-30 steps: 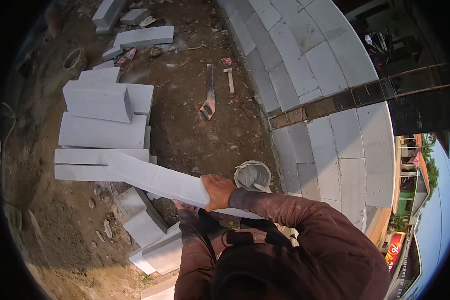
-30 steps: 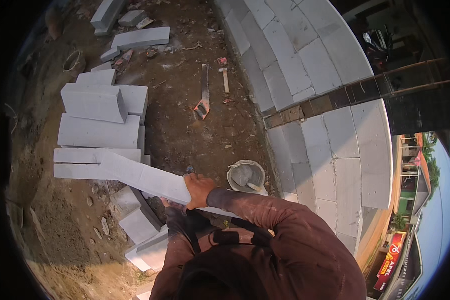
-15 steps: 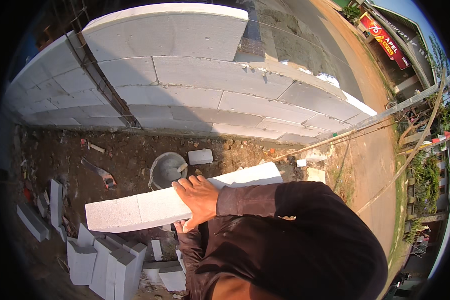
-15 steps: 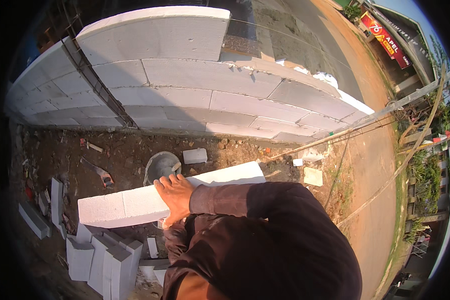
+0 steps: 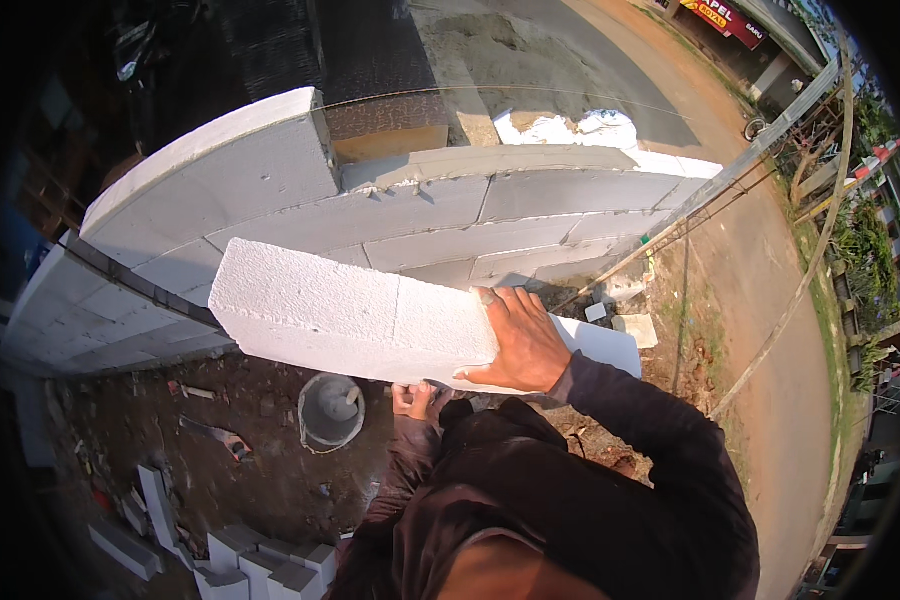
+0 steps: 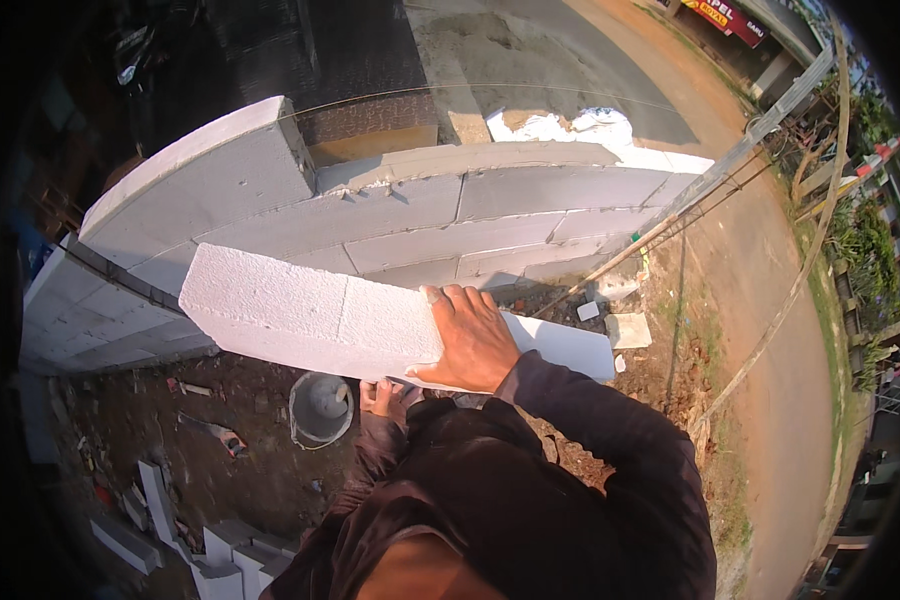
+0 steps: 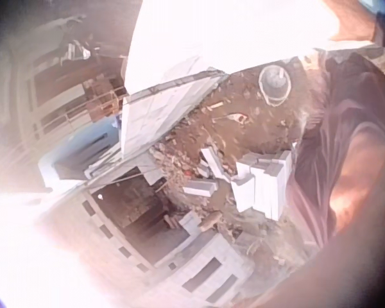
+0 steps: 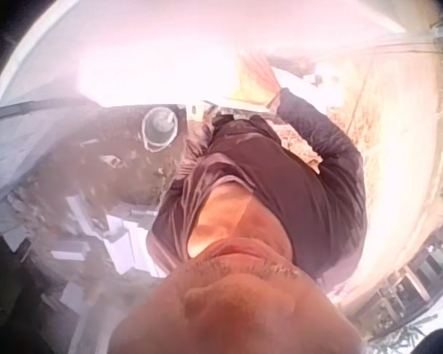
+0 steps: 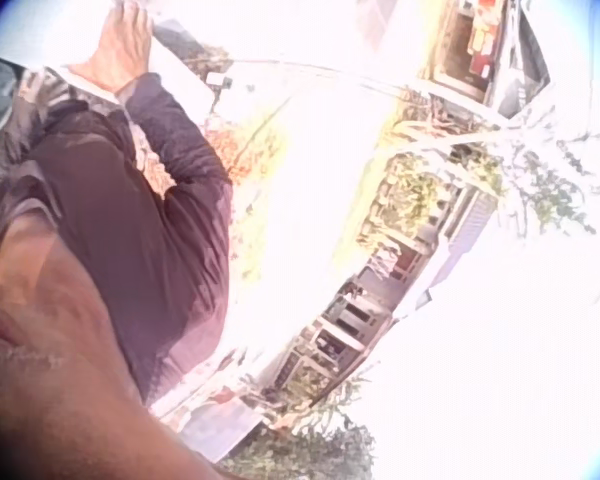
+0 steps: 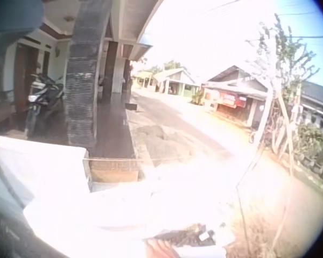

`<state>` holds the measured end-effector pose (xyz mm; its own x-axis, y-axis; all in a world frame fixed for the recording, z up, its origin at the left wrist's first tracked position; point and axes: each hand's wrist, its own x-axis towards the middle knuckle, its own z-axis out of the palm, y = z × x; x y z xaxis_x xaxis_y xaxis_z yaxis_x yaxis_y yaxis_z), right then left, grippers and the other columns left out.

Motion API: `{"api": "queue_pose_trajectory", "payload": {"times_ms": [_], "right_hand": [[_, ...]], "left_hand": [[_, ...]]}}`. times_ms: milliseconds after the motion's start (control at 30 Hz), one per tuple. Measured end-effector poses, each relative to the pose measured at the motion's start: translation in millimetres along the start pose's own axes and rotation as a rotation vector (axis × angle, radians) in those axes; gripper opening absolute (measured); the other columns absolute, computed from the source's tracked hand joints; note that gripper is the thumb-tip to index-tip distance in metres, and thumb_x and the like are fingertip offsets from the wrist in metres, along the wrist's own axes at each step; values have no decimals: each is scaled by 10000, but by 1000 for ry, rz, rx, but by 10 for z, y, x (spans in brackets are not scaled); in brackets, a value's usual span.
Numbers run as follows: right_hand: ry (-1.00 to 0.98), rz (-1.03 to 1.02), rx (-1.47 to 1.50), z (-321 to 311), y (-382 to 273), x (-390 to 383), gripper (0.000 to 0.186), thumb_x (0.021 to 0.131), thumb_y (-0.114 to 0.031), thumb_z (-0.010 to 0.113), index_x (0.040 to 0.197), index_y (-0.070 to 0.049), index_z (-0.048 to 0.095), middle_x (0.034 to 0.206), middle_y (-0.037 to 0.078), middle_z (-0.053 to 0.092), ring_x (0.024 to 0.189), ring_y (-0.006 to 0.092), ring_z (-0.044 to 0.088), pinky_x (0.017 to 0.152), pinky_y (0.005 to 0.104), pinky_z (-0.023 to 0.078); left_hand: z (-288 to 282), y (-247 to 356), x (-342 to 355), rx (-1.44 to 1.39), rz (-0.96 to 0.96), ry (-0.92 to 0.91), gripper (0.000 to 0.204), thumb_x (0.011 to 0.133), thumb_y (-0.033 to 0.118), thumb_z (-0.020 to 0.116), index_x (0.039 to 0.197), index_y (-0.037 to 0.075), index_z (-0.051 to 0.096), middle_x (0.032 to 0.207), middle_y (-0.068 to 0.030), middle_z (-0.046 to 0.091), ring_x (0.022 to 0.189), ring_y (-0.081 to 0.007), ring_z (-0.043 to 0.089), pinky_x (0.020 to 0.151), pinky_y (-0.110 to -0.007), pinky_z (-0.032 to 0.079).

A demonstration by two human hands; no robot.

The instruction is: The person applies mortar to a low wall using a trowel and bucket, then places white blocks onto the mortar. The person repeats this process, adding blocks and applying mortar to the joints.

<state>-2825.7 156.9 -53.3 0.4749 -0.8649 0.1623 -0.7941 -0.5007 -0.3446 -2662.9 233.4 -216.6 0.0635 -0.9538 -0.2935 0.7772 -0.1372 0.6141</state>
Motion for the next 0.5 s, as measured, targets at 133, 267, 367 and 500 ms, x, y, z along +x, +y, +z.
{"api": "queue_pose_trajectory", "payload": {"times_ms": [133, 267, 367, 500], "right_hand": [[138, 40, -85, -837, 114, 71, 949, 563, -477, 761, 1225, 86, 378, 1062, 251, 479, 992, 378, 490, 883, 429, 382], [428, -100, -207, -1742, -12, 153, 894, 506, -360, 835, 1201, 22, 423, 989, 173, 502, 955, 336, 505, 821, 393, 405], [546, -228, -344, -2277, 130, 334, 825, 536, -343, 822, 1192, -3, 456, 1022, 180, 554, 950, 332, 559, 803, 370, 445], [446, -584, -975, -3090, 677, 578, 706, 591, -343, 794, 1151, -17, 516, 1051, 164, 576, 932, 272, 593, 815, 354, 469]], "left_hand": [[457, 83, 410, 97, 49, -255, 425, 817, 185, 637, 1135, 101, 367, 947, -5, 450, 877, -141, 509, 837, -455, 486], [1399, 250, 818, 208, 218, -391, 400, 860, 171, 577, 1153, 42, 337, 957, -42, 469, 881, -132, 507, 835, -425, 500], [2200, 523, 1116, 251, 356, -454, 440, 871, 221, 573, 1158, -2, 324, 898, -76, 501, 870, -143, 519, 811, -374, 509], [3313, 555, 1436, 353, 617, -295, 632, 812, 347, 640, 1208, -12, 303, 1054, -155, 482, 995, -218, 505, 895, -380, 444]]}}
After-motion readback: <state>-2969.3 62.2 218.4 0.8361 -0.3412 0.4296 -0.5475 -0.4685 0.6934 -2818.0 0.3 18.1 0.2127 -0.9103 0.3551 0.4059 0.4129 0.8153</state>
